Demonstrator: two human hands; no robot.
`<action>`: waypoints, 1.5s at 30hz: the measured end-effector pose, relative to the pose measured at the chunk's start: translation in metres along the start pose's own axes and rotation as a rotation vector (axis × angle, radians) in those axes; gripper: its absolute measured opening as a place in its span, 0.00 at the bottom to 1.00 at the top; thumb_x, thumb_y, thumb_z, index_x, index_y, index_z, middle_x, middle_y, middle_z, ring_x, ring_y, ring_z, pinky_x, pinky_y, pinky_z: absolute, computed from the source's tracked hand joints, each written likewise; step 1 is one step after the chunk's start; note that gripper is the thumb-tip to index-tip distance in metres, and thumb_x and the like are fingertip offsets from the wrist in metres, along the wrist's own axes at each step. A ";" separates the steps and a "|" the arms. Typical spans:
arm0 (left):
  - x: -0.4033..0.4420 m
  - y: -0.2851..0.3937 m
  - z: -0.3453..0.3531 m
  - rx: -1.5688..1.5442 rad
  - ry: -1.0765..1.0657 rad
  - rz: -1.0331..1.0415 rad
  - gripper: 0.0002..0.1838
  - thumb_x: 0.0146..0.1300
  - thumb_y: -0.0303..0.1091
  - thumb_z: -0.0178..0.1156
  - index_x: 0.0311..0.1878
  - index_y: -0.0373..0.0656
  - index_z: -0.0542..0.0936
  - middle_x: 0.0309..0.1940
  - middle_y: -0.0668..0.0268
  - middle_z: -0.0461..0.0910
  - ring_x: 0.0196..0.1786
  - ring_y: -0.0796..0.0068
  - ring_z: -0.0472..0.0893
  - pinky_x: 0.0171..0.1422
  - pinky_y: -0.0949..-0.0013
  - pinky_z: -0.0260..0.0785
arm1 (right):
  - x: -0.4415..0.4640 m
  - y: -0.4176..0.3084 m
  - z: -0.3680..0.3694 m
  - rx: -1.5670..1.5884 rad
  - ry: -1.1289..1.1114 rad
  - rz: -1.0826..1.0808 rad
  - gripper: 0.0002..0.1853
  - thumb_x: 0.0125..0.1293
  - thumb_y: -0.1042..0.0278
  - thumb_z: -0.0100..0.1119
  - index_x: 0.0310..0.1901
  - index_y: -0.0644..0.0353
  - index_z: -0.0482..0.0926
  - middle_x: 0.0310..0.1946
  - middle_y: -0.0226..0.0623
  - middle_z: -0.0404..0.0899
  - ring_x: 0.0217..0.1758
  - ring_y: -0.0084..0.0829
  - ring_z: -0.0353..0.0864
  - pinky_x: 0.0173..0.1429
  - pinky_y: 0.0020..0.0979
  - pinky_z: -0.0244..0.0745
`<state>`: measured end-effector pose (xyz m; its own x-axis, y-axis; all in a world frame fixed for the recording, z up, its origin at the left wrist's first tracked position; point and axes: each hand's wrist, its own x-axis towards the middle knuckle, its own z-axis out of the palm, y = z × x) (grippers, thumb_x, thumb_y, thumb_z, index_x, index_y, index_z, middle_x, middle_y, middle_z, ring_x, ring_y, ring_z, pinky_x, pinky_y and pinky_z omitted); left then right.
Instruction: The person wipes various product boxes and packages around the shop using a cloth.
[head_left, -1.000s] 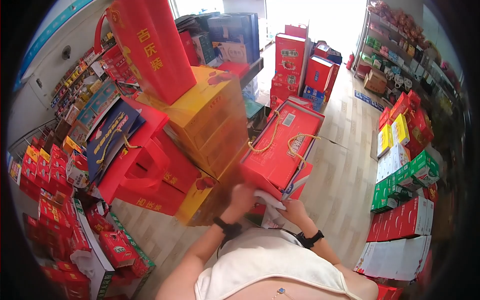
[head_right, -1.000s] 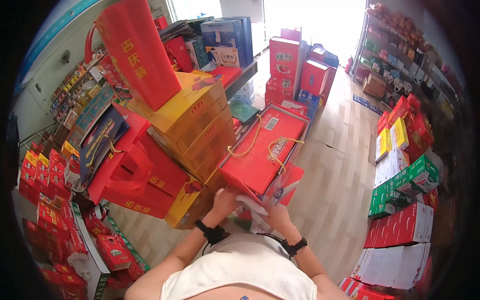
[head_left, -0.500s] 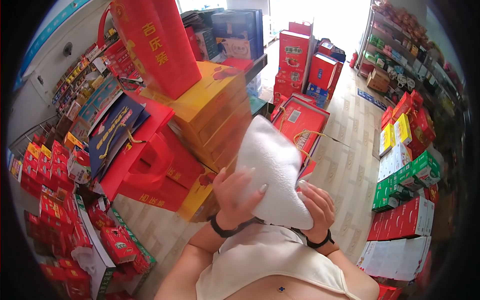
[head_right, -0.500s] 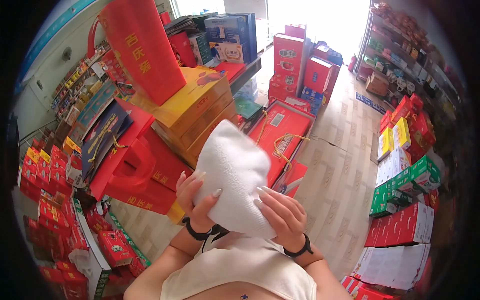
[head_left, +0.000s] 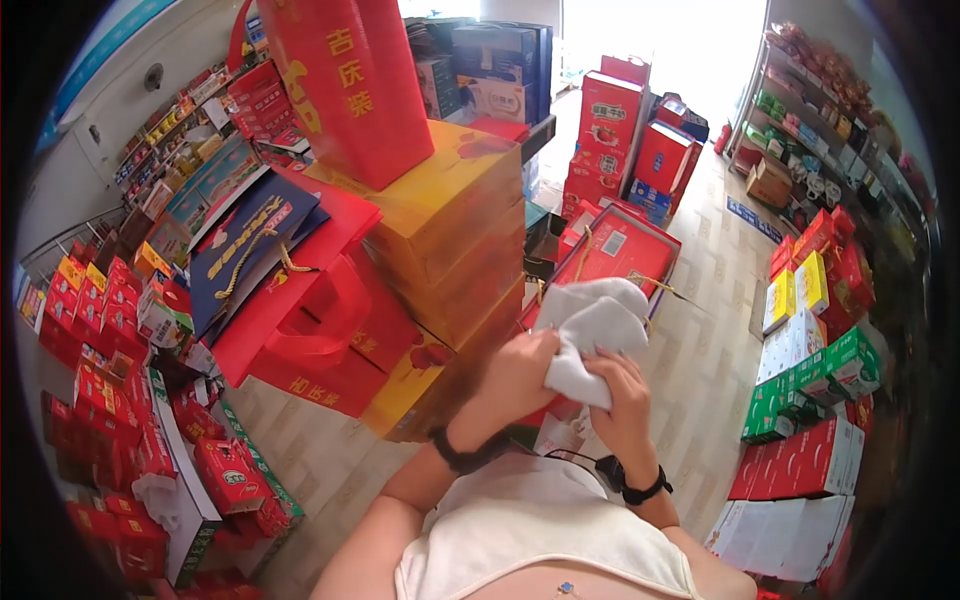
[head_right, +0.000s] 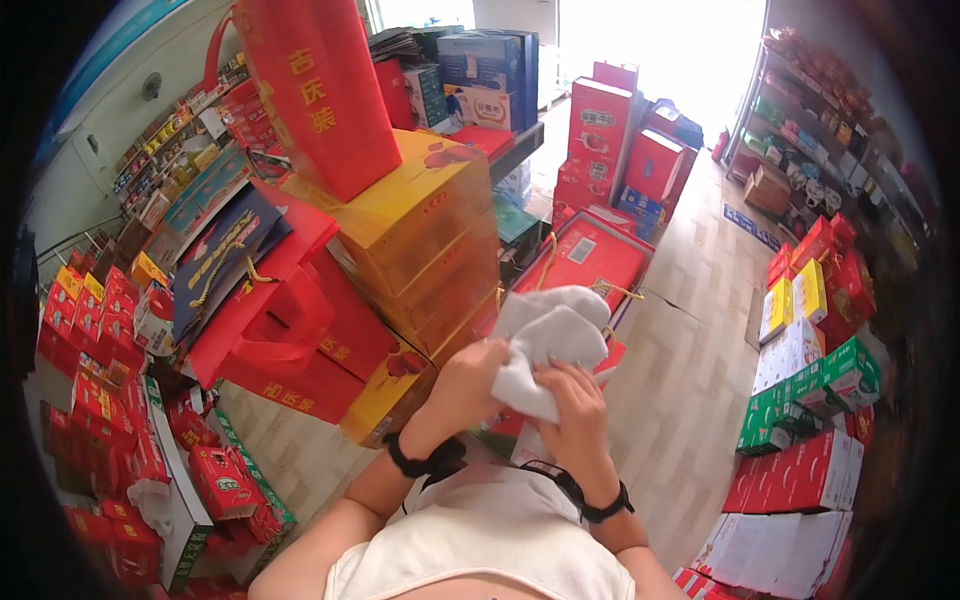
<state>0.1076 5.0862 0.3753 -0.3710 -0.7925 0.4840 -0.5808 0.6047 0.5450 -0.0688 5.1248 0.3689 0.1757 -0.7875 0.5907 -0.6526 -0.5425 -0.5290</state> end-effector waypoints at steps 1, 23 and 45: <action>-0.008 0.002 -0.006 -0.040 -0.014 0.024 0.19 0.41 0.29 0.67 0.38 0.40 0.72 0.36 0.51 0.77 0.42 0.48 0.77 0.46 0.55 0.70 | -0.002 -0.006 -0.004 0.065 -0.007 -0.032 0.20 0.39 0.79 0.54 0.40 0.61 0.76 0.42 0.42 0.81 0.53 0.46 0.77 0.60 0.46 0.68; -0.130 -0.006 -0.091 -0.059 0.082 -0.420 0.14 0.44 0.28 0.65 0.33 0.41 0.70 0.27 0.53 0.75 0.34 0.49 0.77 0.35 0.57 0.68 | 0.011 -0.084 0.077 0.496 -0.354 -0.218 0.19 0.37 0.77 0.59 0.38 0.60 0.79 0.37 0.39 0.82 0.42 0.41 0.82 0.48 0.35 0.77; -0.103 -0.002 -0.052 -0.037 -0.285 0.094 0.16 0.37 0.31 0.70 0.30 0.40 0.75 0.26 0.54 0.77 0.32 0.51 0.78 0.35 0.58 0.70 | -0.094 -0.091 0.037 0.363 -0.190 0.298 0.22 0.44 0.79 0.64 0.45 0.59 0.74 0.46 0.40 0.78 0.48 0.45 0.78 0.52 0.37 0.74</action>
<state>0.1852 5.1709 0.3600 -0.6135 -0.7199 0.3246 -0.5092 0.6748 0.5341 0.0013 5.2368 0.3388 0.1740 -0.9446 0.2782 -0.4025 -0.3260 -0.8554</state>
